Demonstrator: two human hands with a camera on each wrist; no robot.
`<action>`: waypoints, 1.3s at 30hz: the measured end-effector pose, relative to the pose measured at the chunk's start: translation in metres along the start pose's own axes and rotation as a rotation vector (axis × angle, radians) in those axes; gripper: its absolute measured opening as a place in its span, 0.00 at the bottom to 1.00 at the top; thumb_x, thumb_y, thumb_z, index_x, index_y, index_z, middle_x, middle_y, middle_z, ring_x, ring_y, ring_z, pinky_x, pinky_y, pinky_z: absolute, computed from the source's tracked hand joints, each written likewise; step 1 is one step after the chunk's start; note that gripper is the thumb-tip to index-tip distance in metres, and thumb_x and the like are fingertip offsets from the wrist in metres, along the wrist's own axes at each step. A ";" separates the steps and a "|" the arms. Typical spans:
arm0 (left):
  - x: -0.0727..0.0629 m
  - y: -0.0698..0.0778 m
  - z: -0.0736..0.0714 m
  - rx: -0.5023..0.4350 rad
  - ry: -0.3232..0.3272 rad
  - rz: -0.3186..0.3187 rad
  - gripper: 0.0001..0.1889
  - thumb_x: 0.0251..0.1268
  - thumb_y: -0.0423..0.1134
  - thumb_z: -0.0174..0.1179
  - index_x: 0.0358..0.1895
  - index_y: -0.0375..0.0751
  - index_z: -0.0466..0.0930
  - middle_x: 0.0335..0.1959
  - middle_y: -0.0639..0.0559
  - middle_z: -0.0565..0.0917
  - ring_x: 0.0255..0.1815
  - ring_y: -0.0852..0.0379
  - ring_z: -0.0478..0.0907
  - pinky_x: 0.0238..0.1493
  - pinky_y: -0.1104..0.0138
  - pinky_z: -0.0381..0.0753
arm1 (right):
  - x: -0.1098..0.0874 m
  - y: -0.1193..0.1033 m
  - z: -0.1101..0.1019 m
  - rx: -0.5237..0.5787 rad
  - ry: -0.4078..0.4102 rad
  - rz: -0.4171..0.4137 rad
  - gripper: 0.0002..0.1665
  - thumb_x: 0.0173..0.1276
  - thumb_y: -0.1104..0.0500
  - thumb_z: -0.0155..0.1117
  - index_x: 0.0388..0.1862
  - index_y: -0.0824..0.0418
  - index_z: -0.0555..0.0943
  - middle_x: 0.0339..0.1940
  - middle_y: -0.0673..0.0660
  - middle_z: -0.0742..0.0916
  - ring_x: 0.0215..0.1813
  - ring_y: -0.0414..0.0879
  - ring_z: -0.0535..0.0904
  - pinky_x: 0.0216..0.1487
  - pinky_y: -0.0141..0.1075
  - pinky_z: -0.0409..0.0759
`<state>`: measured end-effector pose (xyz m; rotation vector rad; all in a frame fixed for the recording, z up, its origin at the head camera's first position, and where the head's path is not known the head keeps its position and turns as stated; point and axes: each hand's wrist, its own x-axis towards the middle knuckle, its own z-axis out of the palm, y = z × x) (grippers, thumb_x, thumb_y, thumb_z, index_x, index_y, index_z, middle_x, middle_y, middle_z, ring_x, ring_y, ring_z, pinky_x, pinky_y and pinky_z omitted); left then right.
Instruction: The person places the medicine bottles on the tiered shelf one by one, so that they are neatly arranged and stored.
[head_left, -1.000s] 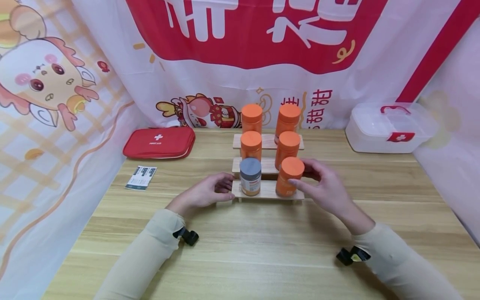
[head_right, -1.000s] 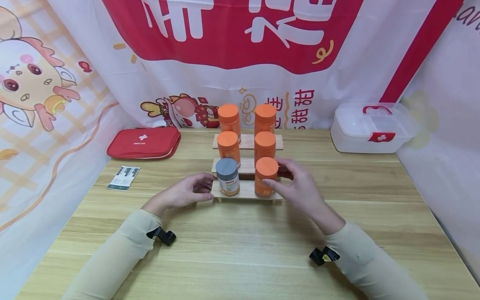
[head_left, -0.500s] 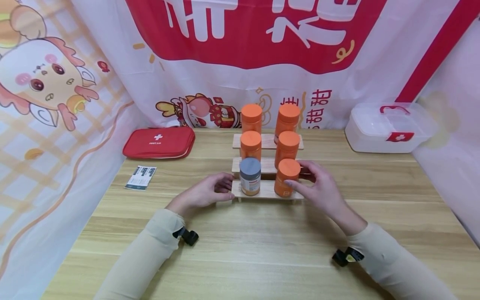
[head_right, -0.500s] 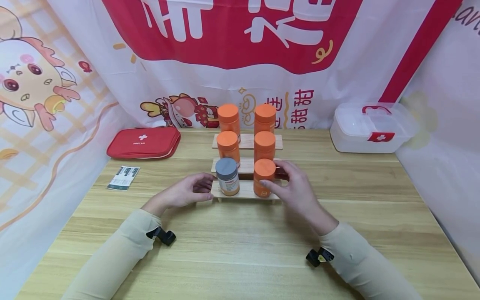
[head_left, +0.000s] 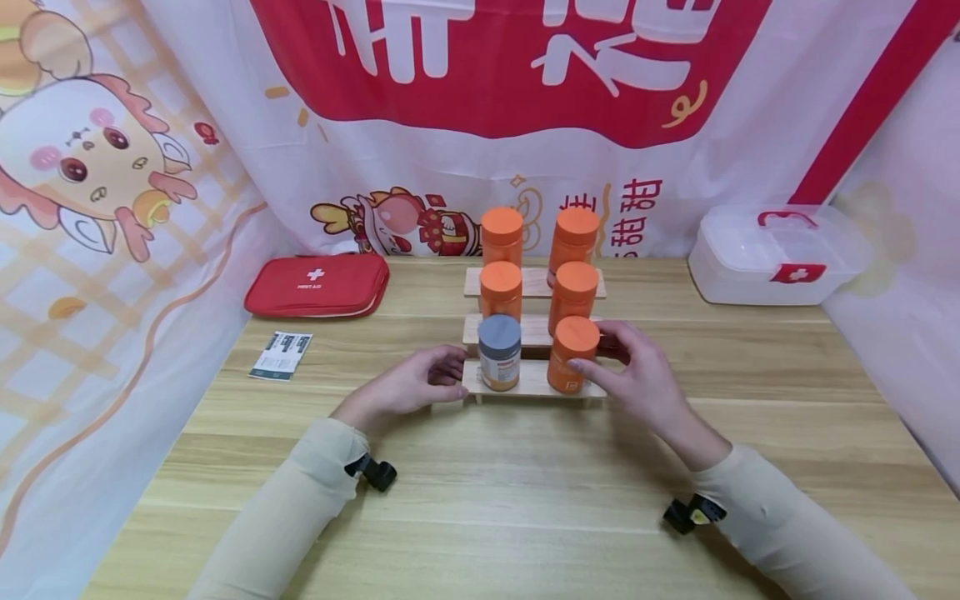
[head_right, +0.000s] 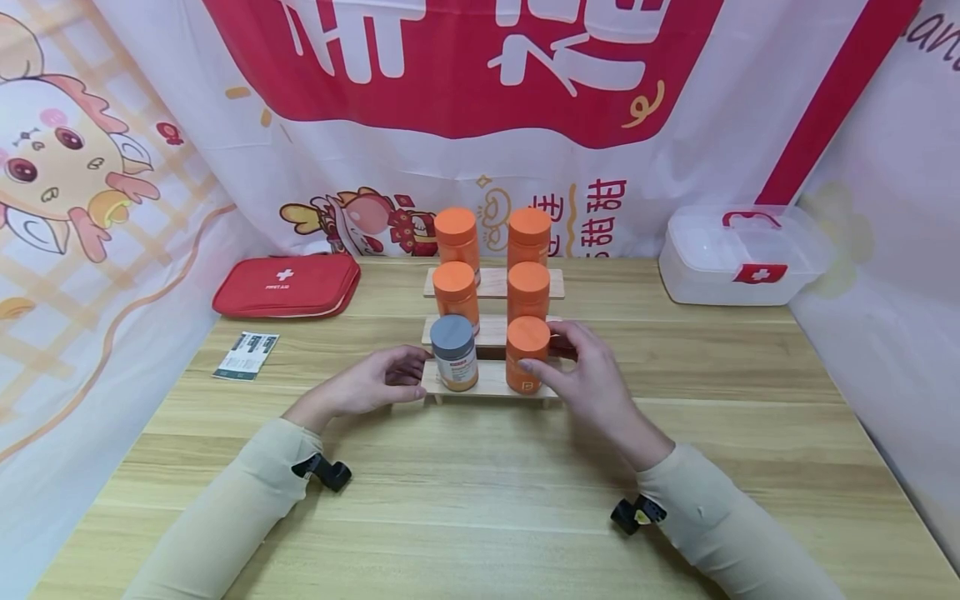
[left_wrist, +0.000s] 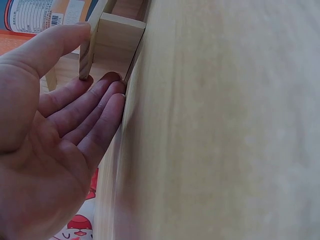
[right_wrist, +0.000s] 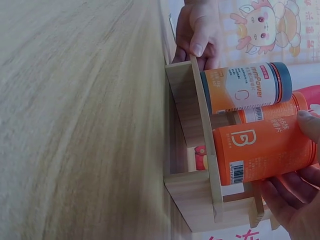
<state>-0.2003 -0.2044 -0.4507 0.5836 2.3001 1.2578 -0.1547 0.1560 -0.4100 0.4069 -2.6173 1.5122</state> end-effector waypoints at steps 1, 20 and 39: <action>0.000 0.000 0.000 0.000 0.000 -0.001 0.33 0.75 0.39 0.70 0.77 0.33 0.69 0.67 0.39 0.82 0.69 0.44 0.81 0.74 0.53 0.82 | 0.000 0.000 0.000 0.002 -0.001 0.000 0.33 0.70 0.56 0.79 0.70 0.64 0.78 0.63 0.62 0.87 0.63 0.57 0.85 0.69 0.53 0.85; -0.001 0.003 -0.002 -0.007 0.009 -0.013 0.33 0.74 0.39 0.71 0.77 0.34 0.69 0.68 0.40 0.82 0.69 0.44 0.80 0.75 0.52 0.81 | 0.000 0.002 -0.002 0.000 -0.026 0.006 0.34 0.73 0.51 0.77 0.72 0.60 0.77 0.65 0.60 0.86 0.65 0.55 0.85 0.70 0.55 0.85; -0.010 0.005 -0.013 0.045 0.025 0.022 0.28 0.81 0.41 0.63 0.77 0.33 0.70 0.67 0.39 0.83 0.69 0.43 0.80 0.77 0.48 0.79 | -0.003 0.006 -0.036 0.069 0.006 -0.070 0.32 0.81 0.56 0.67 0.79 0.62 0.73 0.75 0.62 0.82 0.73 0.56 0.79 0.71 0.18 0.74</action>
